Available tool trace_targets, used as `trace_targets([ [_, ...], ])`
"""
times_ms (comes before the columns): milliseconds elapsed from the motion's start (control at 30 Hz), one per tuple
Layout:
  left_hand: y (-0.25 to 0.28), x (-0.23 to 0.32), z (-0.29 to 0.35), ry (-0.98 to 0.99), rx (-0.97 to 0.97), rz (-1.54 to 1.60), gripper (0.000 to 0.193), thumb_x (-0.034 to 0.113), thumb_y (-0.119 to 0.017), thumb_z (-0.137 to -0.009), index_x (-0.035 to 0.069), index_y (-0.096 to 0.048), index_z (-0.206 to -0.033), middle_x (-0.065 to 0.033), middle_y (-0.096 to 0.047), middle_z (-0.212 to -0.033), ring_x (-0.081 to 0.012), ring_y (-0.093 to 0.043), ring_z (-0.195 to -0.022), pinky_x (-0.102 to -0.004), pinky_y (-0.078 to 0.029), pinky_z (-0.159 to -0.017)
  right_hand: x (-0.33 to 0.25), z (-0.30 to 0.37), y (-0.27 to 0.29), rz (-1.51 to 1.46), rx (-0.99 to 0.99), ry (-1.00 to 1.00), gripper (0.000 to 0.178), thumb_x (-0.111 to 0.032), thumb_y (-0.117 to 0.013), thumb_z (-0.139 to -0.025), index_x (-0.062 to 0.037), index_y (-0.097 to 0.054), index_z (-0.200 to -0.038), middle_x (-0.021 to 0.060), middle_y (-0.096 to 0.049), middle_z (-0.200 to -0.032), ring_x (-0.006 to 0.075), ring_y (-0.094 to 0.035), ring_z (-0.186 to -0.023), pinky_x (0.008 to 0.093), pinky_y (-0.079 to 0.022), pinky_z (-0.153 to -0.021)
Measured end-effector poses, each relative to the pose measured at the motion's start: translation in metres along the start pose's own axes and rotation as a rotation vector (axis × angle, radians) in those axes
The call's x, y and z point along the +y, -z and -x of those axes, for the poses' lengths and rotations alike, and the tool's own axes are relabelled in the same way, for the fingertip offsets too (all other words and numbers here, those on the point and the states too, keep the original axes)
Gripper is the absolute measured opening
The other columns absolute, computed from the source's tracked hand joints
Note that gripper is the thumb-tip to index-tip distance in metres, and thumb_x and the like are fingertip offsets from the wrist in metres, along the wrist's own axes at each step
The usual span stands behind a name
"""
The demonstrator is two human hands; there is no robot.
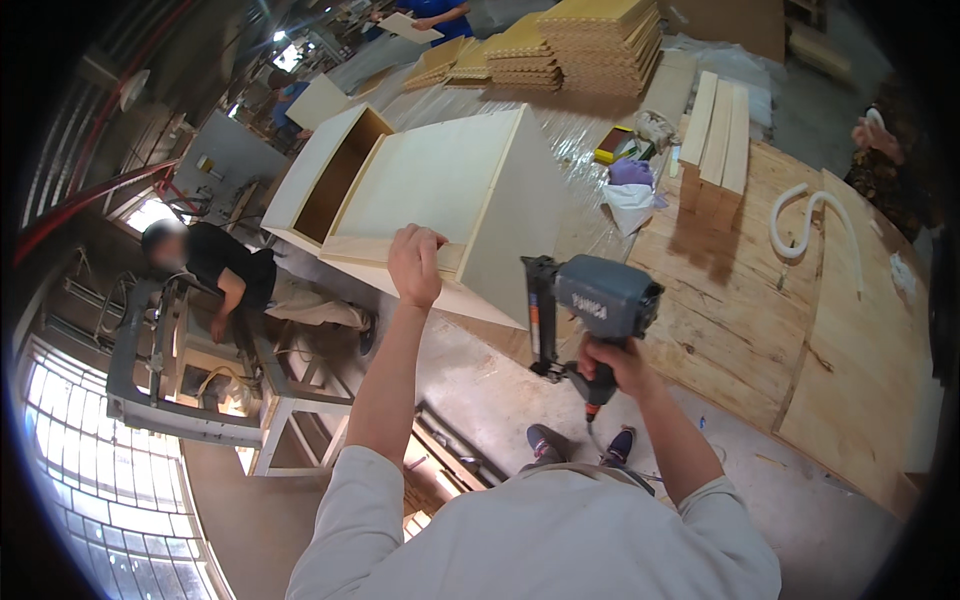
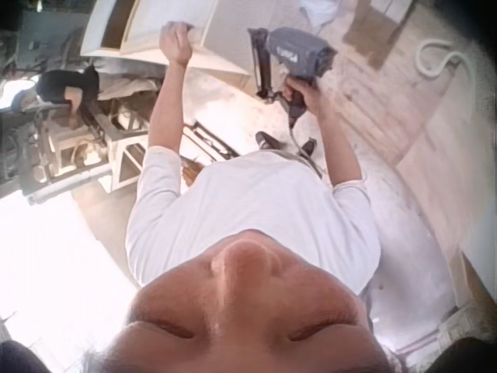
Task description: The person assembles a wooden box by attaching side panels to a base using a pneumatic nail gun. They apply adhesive to the edges of the panels, position thin wooden strips, and secure them with nails. The process involves repeated handling of panels and the tool to construct the box structure.
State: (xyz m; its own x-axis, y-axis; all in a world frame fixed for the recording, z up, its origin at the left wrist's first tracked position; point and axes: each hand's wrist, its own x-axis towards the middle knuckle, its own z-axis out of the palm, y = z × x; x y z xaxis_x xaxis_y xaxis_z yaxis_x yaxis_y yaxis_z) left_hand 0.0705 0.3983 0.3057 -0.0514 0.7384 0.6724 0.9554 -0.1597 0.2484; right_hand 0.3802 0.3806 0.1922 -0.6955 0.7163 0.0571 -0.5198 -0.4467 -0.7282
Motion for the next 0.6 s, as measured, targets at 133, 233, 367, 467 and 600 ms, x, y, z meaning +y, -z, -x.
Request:
trace_targets([
  [133,-0.001,0.000,-0.001,0.003,-0.016,0.007,0.031,0.017,-0.040,-0.087,0.003,-0.059,-0.067,-0.0112,-0.055,-0.070,-0.0302,-0.051,-0.073,-0.0389,-0.041,-0.068,0.025,-0.029,-0.015,-0.140,-0.154,0.003,0.012,-0.013,-0.058,-0.085,-0.0031,-0.055,-0.079,0.0057,-0.054,-0.066,0.0150,-0.052,-0.057,0.0299,-0.044,-0.058],
  [233,-0.001,0.000,0.001,0.012,-0.030,0.007,0.030,0.017,-0.039,-0.087,0.002,-0.058,-0.069,-0.0119,-0.055,-0.071,-0.0300,-0.051,-0.073,-0.0386,-0.041,-0.068,0.024,-0.039,-0.020,-0.203,-0.184,-0.011,0.013,-0.013,-0.056,-0.086,-0.0032,-0.054,-0.077,0.0064,-0.053,-0.065,0.0160,-0.051,-0.057,0.0302,-0.044,-0.057],
  [367,-0.004,0.003,0.001,0.062,0.017,0.072,0.028,0.017,-0.040,-0.087,0.002,-0.058,-0.073,-0.0125,-0.055,-0.074,-0.0304,-0.051,-0.074,-0.0383,-0.041,-0.068,0.028,-0.045,-0.015,-0.203,-0.221,-0.037,0.014,-0.013,-0.055,-0.086,-0.0035,-0.053,-0.076,0.0064,-0.052,-0.065,0.0161,-0.051,-0.057,0.0304,-0.044,-0.057],
  [467,-0.006,0.002,0.003,0.040,0.045,0.082,0.027,0.017,-0.040,-0.087,0.002,-0.057,-0.074,-0.0127,-0.056,-0.076,-0.0308,-0.051,-0.074,-0.0382,-0.041,-0.069,0.029,-0.044,-0.016,-0.199,-0.223,-0.076,0.015,-0.013,-0.056,-0.086,-0.0037,-0.053,-0.075,0.0059,-0.053,-0.064,0.0159,-0.051,-0.057,0.0302,-0.043,-0.057],
  [600,-0.007,0.003,0.002,0.021,0.055,0.066,0.027,0.018,-0.040,-0.087,0.002,-0.057,-0.075,-0.0129,-0.056,-0.076,-0.0310,-0.051,-0.074,-0.0382,-0.041,-0.069,0.030,-0.045,-0.018,-0.213,-0.221,-0.103,0.015,-0.014,-0.057,-0.087,-0.0040,-0.053,-0.075,0.0052,-0.053,-0.065,0.0155,-0.051,-0.057,0.0296,-0.043,-0.057],
])
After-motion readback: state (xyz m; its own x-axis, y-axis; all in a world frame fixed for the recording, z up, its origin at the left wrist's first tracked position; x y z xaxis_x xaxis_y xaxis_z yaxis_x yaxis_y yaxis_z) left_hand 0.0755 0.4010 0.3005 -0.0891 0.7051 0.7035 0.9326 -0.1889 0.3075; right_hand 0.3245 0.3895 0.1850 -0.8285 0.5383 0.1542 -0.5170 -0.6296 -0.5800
